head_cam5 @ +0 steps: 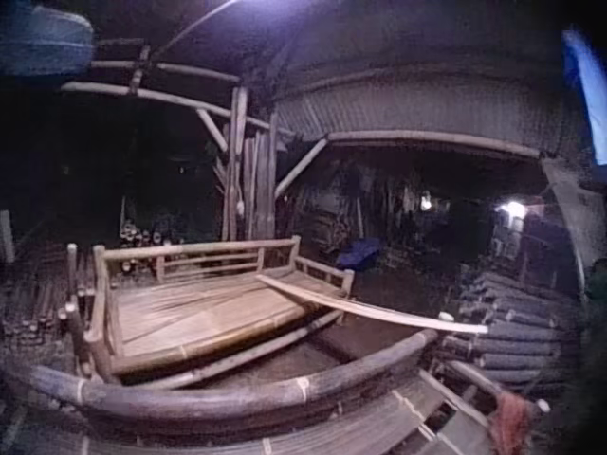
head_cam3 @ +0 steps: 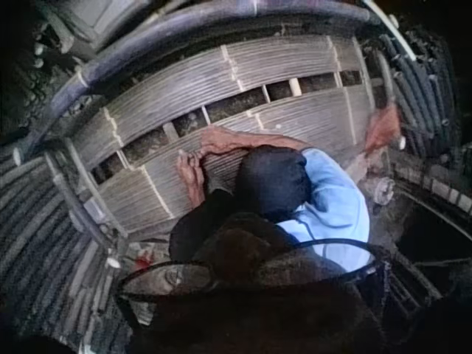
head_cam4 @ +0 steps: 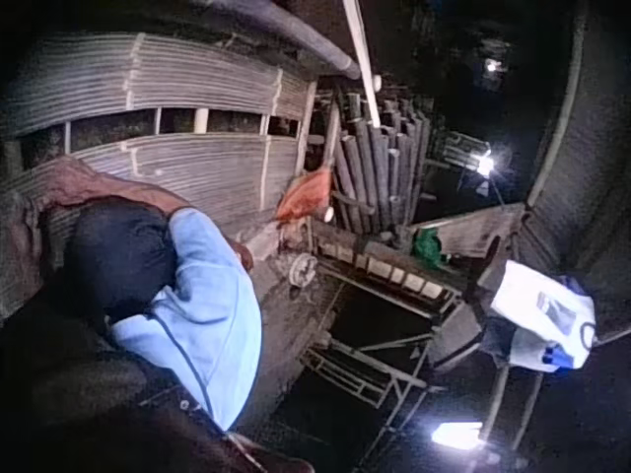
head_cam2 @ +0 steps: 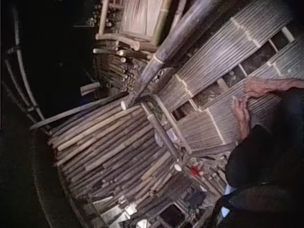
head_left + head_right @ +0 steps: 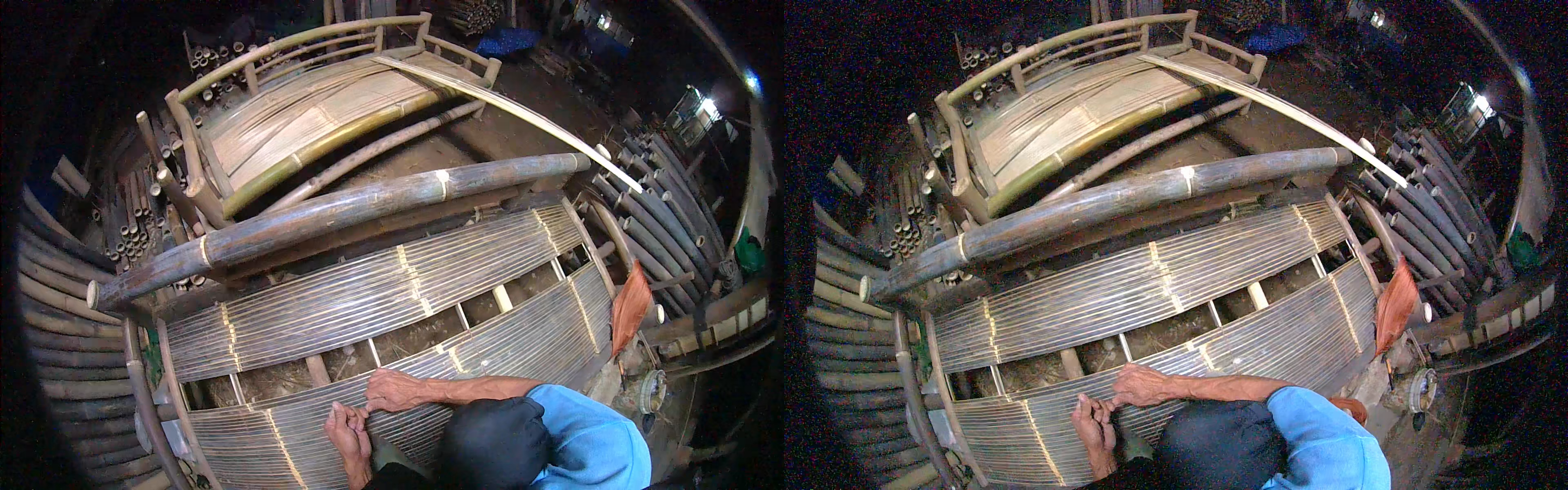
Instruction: The person weaves a bamboo mat by hand, threading thin red strings through narrow bamboo slats to bind them together while standing on the structure.
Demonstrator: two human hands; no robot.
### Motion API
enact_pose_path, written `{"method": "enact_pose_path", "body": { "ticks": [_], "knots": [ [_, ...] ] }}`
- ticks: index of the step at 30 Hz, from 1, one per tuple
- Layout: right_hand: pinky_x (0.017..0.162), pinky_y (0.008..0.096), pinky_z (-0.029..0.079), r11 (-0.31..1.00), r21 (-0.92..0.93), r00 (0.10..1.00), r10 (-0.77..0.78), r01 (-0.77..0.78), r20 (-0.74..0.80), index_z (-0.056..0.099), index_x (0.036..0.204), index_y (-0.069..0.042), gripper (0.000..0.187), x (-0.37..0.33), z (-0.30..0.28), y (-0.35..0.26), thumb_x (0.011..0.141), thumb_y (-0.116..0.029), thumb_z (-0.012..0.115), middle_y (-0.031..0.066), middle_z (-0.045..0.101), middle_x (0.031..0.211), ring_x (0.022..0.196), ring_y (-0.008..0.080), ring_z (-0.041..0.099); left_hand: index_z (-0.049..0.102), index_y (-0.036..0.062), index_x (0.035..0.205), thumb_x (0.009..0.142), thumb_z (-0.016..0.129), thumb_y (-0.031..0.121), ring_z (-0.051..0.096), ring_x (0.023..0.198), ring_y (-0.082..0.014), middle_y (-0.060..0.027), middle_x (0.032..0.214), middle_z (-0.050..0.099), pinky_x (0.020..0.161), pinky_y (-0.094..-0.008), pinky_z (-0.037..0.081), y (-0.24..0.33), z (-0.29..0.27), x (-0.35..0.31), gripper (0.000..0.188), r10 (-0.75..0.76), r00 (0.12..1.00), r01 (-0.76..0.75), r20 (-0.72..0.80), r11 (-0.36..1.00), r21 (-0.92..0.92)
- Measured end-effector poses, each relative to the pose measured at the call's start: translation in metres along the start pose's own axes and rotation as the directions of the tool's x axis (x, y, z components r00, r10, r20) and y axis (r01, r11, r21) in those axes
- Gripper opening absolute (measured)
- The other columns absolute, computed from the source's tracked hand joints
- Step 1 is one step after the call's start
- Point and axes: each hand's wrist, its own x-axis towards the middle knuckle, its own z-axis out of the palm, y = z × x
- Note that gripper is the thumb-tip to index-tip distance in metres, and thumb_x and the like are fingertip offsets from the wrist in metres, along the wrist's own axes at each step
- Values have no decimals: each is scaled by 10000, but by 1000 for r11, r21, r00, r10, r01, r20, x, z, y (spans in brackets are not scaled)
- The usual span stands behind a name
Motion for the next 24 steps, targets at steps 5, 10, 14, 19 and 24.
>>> {"method": "enact_pose_path", "body": {
  "ticks": [5,10,14,19,24],
  "knots": [
    [788,452,443,997,-33,997,74,-74,11,609,753,-56,296,-4,9,-4,936,-288,629,152,586,733,769,359,583,460,62,724,1085,487,252,425,577,-159,-14,600,397,652,-343,443,5,5,-7,408,38,999,-41,36,995,87],
    [808,514,449,990,-6,966,140,-142,218,643,849,-73,285,8,-10,-31,945,-336,597,164,623,821,806,402,579,479,47,725,1079,467,236,531,682,-201,-91,707,547,825,-399,497,22,-7,-33,401,81,984,-42,-157,970,238],
    [739,460,387,963,173,974,-220,208,57,624,902,-129,139,-23,39,-30,930,-265,604,94,596,866,810,307,576,585,-2,764,1045,553,222,584,735,-168,-147,884,676,664,-300,477,39,-38,-66,360,-4,971,101,-240,914,393],
    [750,443,411,892,393,900,-343,223,269,611,875,-112,178,-30,36,-77,948,-273,595,96,618,903,846,309,598,691,-4,844,1013,614,242,544,621,-122,-36,731,662,608,-303,426,72,-102,-158,309,-233,848,511,-476,597,619],
    [829,459,460,845,426,777,-493,322,391,671,976,-81,238,-38,20,-66,904,-309,674,134,634,918,896,326,621,687,-33,927,940,676,275,684,771,-237,-209,795,689,725,-393,505,76,-119,-170,309,277,872,409,-403,39,912]
  ]
}}
